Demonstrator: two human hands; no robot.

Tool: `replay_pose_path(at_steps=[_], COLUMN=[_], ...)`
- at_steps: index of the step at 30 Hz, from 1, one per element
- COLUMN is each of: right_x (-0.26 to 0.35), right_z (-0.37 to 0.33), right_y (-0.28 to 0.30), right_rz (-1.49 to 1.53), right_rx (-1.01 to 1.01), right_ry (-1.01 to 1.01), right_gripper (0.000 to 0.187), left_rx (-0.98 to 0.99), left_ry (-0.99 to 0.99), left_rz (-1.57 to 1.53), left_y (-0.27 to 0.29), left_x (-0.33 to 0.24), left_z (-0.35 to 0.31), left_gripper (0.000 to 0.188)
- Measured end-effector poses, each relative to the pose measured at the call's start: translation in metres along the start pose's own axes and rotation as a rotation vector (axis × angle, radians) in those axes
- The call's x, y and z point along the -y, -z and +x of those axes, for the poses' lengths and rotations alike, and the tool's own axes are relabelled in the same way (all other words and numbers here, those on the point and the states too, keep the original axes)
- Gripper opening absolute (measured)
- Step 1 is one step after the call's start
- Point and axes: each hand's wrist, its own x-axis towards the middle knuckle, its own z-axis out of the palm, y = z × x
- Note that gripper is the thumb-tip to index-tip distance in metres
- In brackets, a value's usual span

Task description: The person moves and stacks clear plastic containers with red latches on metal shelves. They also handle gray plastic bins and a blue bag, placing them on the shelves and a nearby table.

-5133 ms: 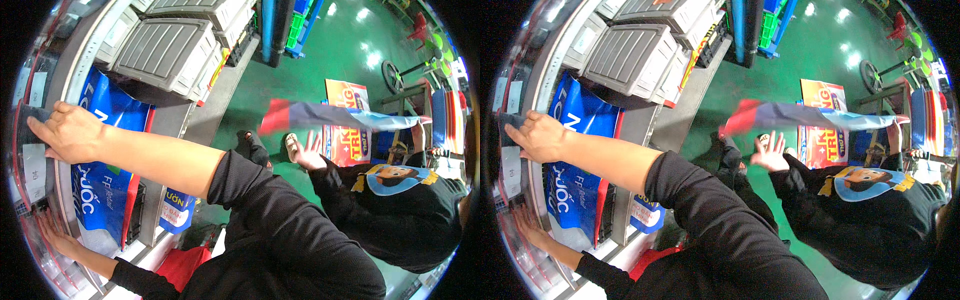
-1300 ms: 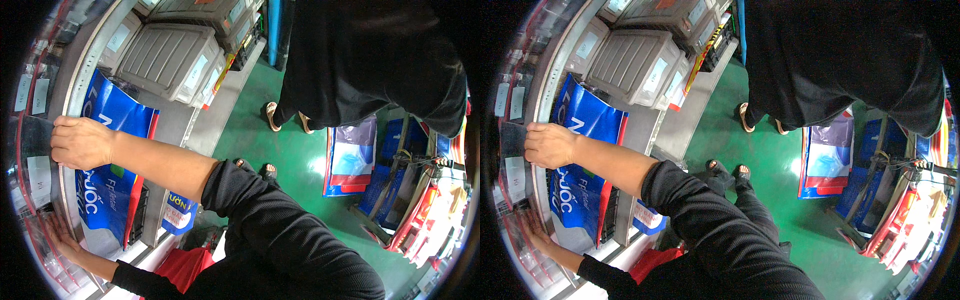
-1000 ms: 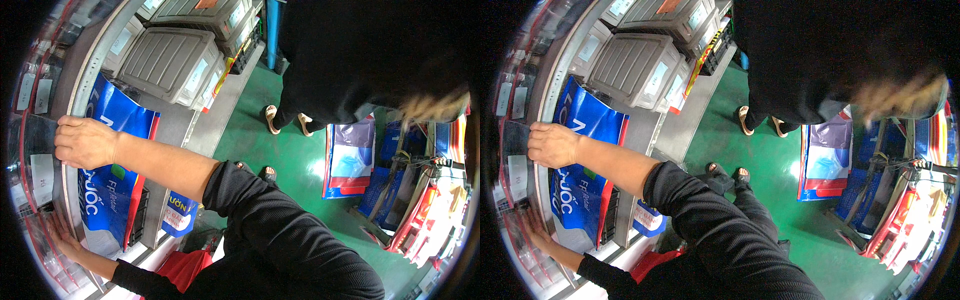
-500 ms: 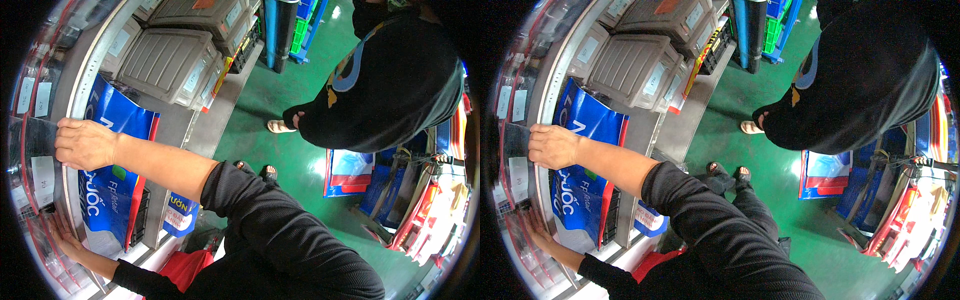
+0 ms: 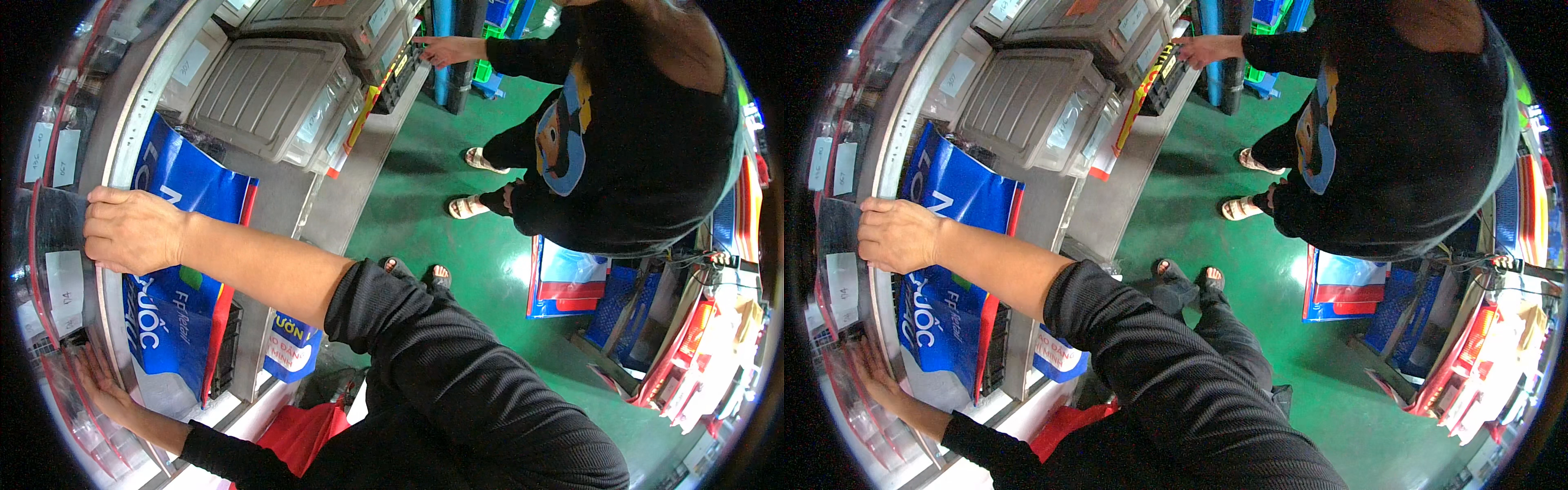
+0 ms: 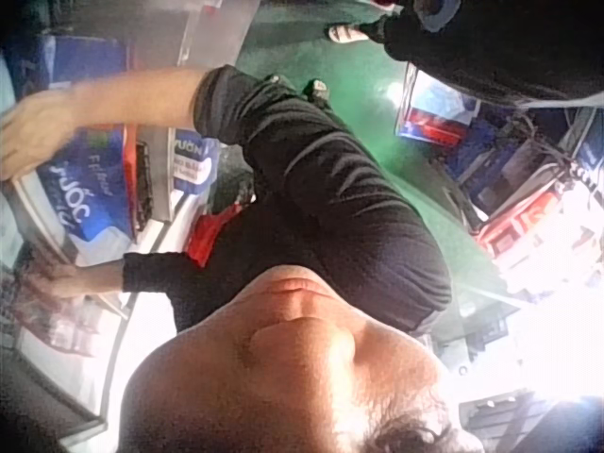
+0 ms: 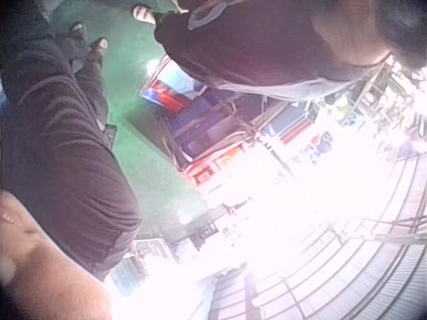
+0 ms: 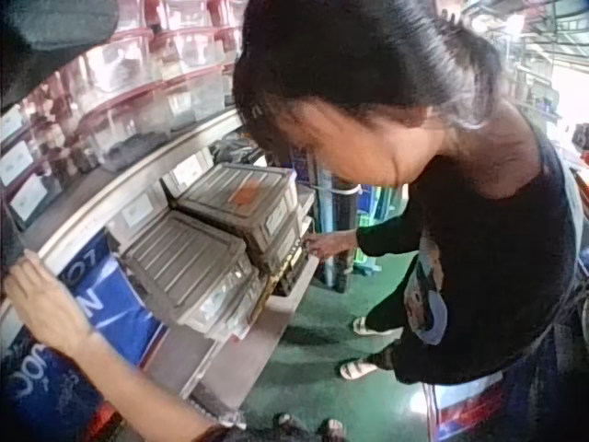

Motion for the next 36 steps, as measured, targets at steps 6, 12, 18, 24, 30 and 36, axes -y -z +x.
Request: replay_pose_path(at_steps=[6, 12, 18, 24, 30, 36], right_x=[0.001, 0.002, 0.003, 0.001, -0.001, -0.002], right_z=[0.0, 0.0, 0.001, 0.0, -0.001, 0.0], right_y=[0.0, 0.003, 0.005, 0.003, 0.0, 0.007], right_rz=[-0.035, -0.027, -0.015, -0.026, -0.041, 0.033], right_rx=[0.034, 0.059, 0.083, 0.065, 0.022, 0.043], right_ry=[-0.006, -0.017, -0.035, -0.011, 0.017, 0.015], right_gripper=[0.016, 0.018, 0.017, 0.017, 0.015, 0.013], left_rx=[-0.018, -0.04, -0.049, -0.005, 0.007, 0.047], left_ry=[0.024, 0.01, -0.005, -0.071, -0.051, -0.111], left_rz=[-0.026, -0.005, 0.019, 0.06, 0.072, 0.167], left_y=[0.003, -0.008, -0.014, -0.005, -0.002, -0.008], left_x=[0.001, -0.005, -0.007, 0.0, 0.0, -0.003], left_z=[0.004, -0.004, -0.009, -0.006, -0.001, -0.008], left_gripper=[0.042, 0.041, 0.04, 0.041, 0.044, 0.044])
